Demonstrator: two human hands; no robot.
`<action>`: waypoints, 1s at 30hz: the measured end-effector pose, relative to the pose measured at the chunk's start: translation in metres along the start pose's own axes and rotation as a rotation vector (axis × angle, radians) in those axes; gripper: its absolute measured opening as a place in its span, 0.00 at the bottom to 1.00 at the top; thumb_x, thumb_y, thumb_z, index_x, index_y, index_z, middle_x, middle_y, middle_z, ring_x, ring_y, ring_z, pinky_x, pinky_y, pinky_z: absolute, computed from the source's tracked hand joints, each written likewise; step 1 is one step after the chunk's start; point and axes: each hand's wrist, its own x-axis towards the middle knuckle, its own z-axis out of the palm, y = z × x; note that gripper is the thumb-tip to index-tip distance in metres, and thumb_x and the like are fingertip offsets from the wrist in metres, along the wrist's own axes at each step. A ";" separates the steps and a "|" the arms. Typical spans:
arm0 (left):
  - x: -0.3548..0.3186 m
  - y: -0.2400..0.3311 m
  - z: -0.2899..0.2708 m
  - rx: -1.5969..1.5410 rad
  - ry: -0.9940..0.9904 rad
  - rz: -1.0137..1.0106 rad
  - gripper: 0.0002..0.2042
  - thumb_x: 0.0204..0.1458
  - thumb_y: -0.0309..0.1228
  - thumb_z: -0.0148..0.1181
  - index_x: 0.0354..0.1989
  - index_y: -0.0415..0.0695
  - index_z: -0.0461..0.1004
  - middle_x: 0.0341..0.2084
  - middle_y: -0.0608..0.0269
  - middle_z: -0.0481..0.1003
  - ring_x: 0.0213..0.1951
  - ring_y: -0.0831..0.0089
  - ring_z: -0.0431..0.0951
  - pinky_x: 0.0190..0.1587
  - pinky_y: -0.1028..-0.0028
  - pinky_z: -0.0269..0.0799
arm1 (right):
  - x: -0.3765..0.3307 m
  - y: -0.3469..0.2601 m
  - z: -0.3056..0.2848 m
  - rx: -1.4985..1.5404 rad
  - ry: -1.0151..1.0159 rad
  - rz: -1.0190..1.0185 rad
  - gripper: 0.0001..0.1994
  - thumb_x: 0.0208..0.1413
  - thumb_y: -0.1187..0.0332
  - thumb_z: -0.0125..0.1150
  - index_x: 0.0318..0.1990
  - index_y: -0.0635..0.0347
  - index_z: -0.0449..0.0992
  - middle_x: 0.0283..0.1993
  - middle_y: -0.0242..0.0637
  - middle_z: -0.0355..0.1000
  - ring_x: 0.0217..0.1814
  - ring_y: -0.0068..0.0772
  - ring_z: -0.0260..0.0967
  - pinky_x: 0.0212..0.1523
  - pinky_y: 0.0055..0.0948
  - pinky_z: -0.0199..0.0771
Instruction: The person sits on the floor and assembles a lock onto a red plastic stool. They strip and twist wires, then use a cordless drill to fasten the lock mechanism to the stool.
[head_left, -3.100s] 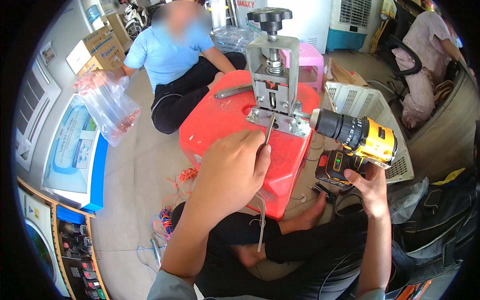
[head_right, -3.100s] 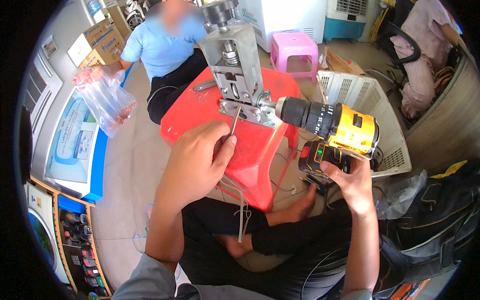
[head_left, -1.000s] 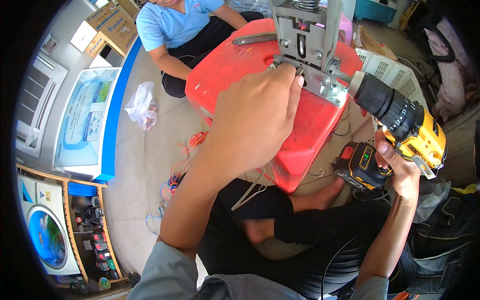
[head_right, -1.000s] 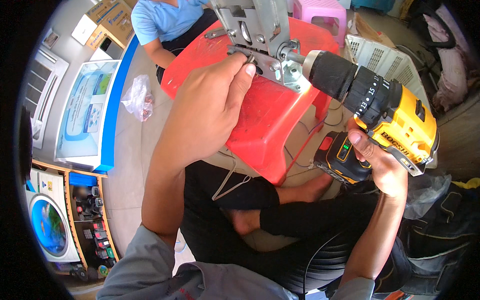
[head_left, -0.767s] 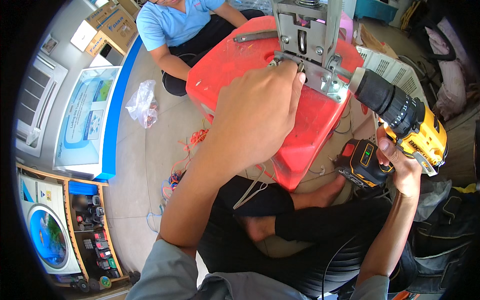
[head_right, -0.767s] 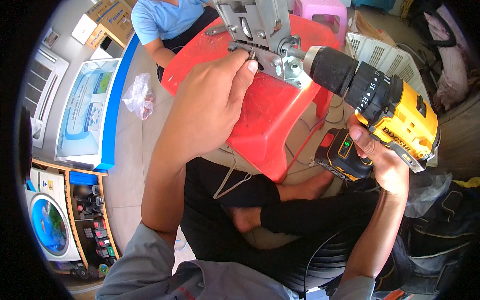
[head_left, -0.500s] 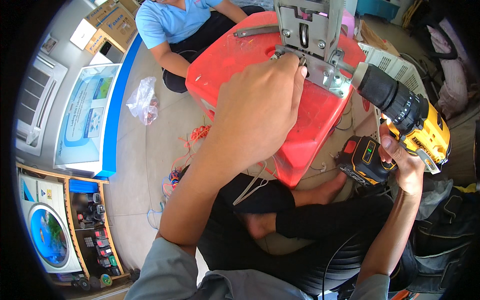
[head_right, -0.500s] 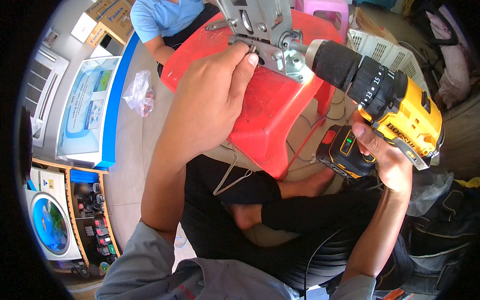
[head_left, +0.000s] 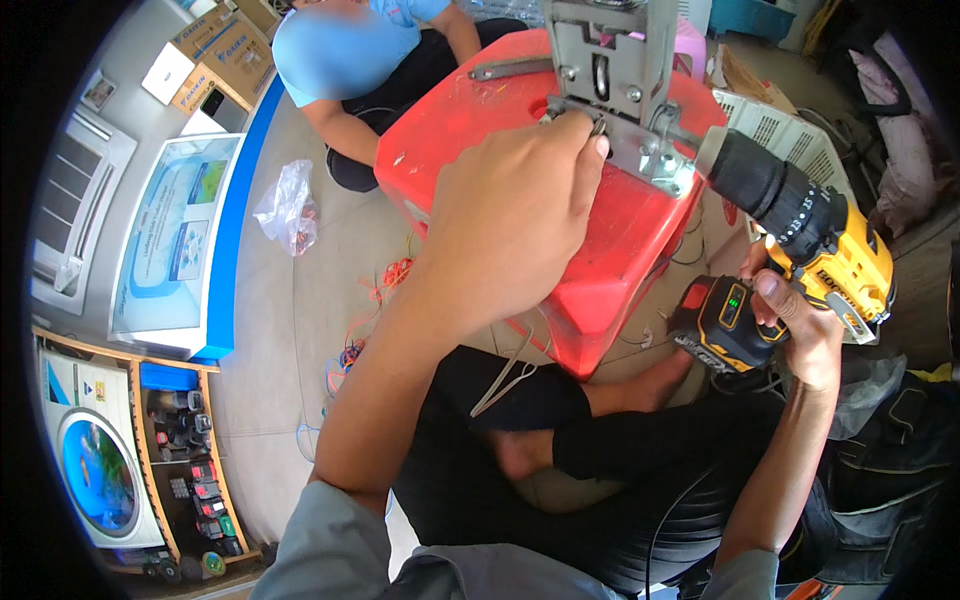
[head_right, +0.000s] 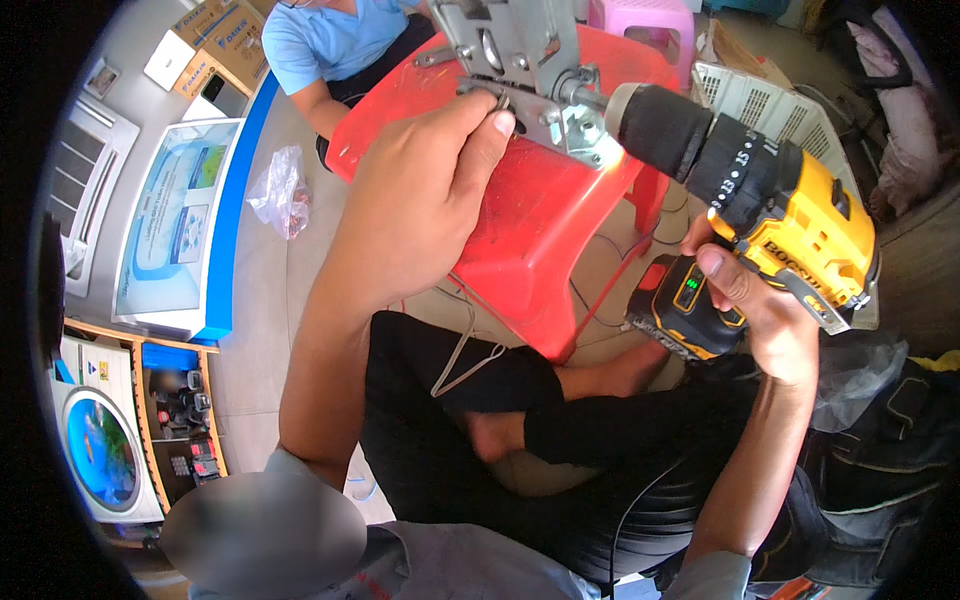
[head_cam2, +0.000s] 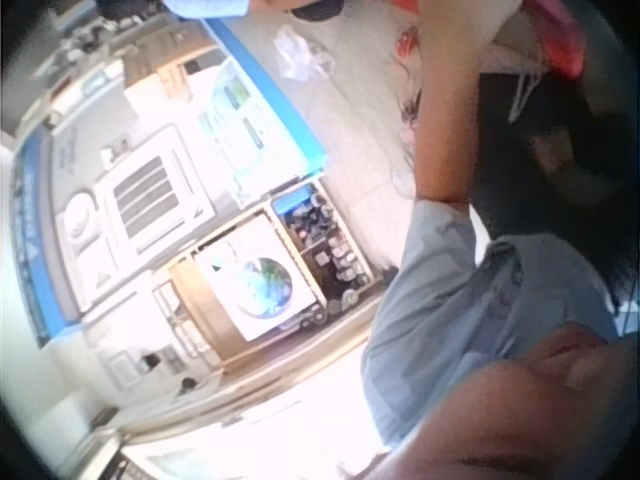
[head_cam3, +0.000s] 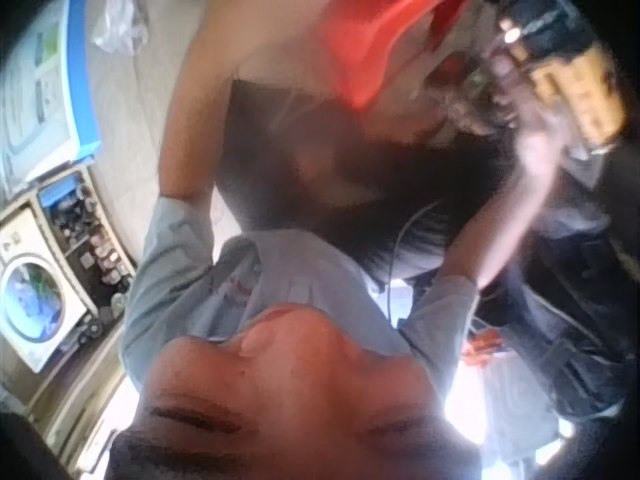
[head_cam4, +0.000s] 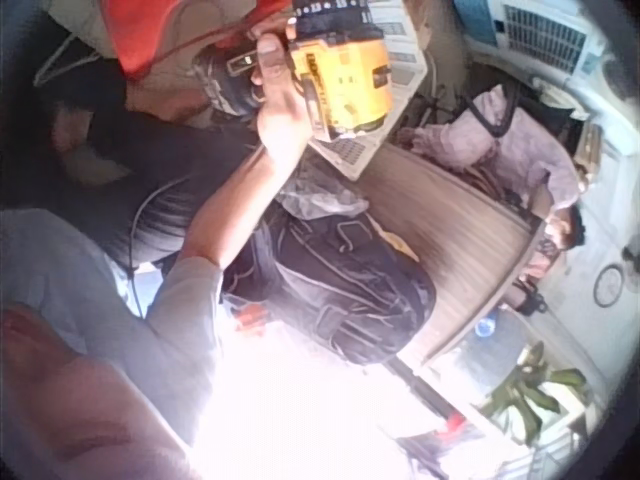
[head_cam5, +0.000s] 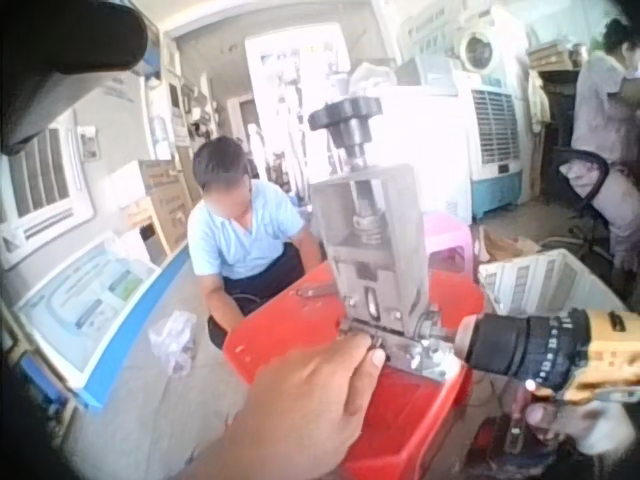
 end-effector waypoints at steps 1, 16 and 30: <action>0.001 0.000 -0.002 -0.044 -0.024 -0.007 0.12 0.66 0.31 0.52 0.32 0.35 0.68 0.20 0.44 0.66 0.24 0.49 0.66 0.29 0.60 0.62 | -0.001 0.000 0.002 0.015 0.025 0.001 0.12 0.56 0.67 0.70 0.44 0.61 0.77 0.36 0.33 0.76 0.26 0.17 0.64 0.25 0.19 0.62; -0.050 0.004 -0.029 -0.874 0.065 -0.091 0.14 0.70 0.35 0.47 0.36 0.38 0.71 0.21 0.72 0.63 0.24 0.82 0.63 0.28 0.75 0.61 | -0.008 -0.002 0.005 0.017 0.090 0.054 0.11 0.54 0.68 0.72 0.43 0.58 0.80 0.36 0.30 0.80 0.30 0.18 0.71 0.28 0.21 0.70; -0.057 0.017 -0.052 -0.297 0.175 -0.211 0.08 0.65 0.29 0.53 0.40 0.37 0.75 0.20 0.58 0.72 0.24 0.67 0.72 0.28 0.67 0.66 | -0.008 0.002 0.008 0.011 0.089 -0.037 0.13 0.58 0.71 0.68 0.49 0.63 0.78 0.34 0.36 0.80 0.29 0.23 0.72 0.28 0.22 0.71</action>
